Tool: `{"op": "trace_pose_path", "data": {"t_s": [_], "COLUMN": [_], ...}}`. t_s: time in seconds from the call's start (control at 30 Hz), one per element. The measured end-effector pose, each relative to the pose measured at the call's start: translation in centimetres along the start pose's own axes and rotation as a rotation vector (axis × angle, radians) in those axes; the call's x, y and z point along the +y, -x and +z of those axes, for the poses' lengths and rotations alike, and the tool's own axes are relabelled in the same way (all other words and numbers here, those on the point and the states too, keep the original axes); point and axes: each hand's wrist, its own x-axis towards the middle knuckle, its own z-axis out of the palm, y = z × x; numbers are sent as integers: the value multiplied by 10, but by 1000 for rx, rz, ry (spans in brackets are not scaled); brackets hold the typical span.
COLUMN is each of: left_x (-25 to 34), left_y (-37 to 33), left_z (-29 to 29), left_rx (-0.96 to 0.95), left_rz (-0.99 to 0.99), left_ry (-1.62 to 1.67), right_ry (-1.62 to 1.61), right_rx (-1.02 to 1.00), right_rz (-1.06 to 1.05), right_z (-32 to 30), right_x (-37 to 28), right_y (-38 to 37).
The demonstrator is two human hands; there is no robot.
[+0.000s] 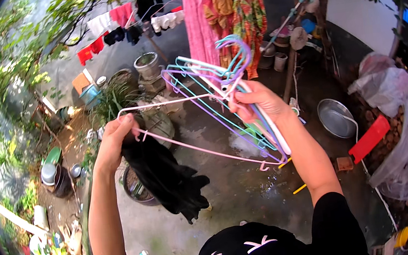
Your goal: The person removes items of clothing from a line and a chair, then takes a black garment from a red bucket and puts it onto a plastic hanger.
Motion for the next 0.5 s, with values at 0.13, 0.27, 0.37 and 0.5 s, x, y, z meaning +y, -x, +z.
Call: {"op": "trace_pose_path", "data": {"t_s": [0.13, 0.27, 0.37, 0.5], "left_x": [4, 11, 14, 7], "left_y": [-6, -5, -8, -11], "left_z": [-2, -6, -2, 9], "left_rx": [5, 10, 16, 2], "left_rz": [25, 45, 35, 24], "left_ry": [-66, -137, -195, -150], "right_ry": [178, 309, 366, 389], "right_rx": [80, 144, 122, 61], "right_rz": [110, 166, 167, 142], "right_z": [-30, -53, -55, -44], "right_x": [14, 25, 29, 28], "right_y": [-4, 0, 4, 5]}}
